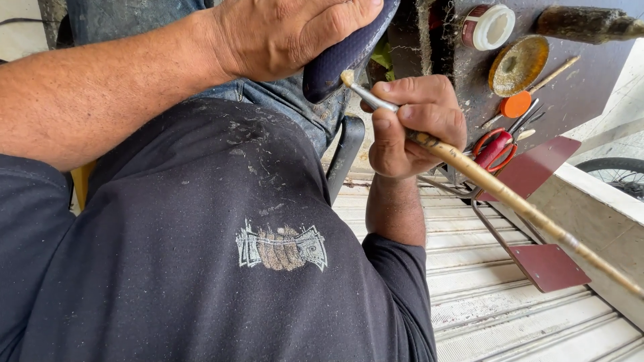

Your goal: Applying adhesive to the bottom of a sneaker and a new replacement sole using a brush at a repair bench.

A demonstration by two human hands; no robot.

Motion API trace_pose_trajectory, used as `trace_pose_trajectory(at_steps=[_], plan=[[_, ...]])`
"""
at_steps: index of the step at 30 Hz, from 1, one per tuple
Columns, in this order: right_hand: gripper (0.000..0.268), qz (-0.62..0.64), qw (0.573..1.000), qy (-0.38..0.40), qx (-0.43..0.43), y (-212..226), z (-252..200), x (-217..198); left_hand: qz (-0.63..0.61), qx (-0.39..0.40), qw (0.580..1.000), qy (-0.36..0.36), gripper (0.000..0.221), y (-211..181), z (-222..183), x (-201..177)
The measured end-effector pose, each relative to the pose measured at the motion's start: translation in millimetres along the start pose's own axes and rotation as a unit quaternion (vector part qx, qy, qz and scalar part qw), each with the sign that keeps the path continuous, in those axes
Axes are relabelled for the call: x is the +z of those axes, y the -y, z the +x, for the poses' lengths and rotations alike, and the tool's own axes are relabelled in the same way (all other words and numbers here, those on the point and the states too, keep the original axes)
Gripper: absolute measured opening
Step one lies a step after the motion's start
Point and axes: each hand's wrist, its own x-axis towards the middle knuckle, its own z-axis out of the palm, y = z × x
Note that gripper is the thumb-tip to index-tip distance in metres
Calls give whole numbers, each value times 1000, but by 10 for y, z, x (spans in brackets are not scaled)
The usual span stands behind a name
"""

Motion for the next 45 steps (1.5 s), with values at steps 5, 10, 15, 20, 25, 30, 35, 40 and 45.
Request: trace_pose_trajectory(at_steps=[5, 10, 15, 20, 25, 30, 35, 40, 45], plan=[[17, 41, 992, 67, -100, -71, -66, -108, -18, -1, 1000, -13, 25, -21, -29, -2], [21, 143, 987, 45, 58, -72, 52, -89, -51, 14, 998, -37, 24, 2, 23, 22], [17, 133, 984, -62, 100, -434, 144, -169, -170, 35, 983, -54, 26, 6, 74, -5], [14, 97, 993, -51, 50, -391, 110, -18, -218, 6, 975, -40, 39, 4, -16, 48], [20, 211, 967, -23, 139, -346, 77, -36, -248, -41, 966, -54, 41, -27, -120, 97], [17, 186, 972, -53, 131, -307, 53, 60, -259, -78, 960, -71, 45, -69, -71, 52], [19, 231, 954, -75, 177, -526, 63, 16, -340, -88, 931, -104, 37, -103, -32, 22], [14, 183, 981, -14, 61, -227, 80, 264, -310, -128, 939, -75, 52, -70, -115, 53], [15, 119, 984, -79, 108, -414, 146, 190, -282, -133, 948, -66, 42, -89, -102, 108]])
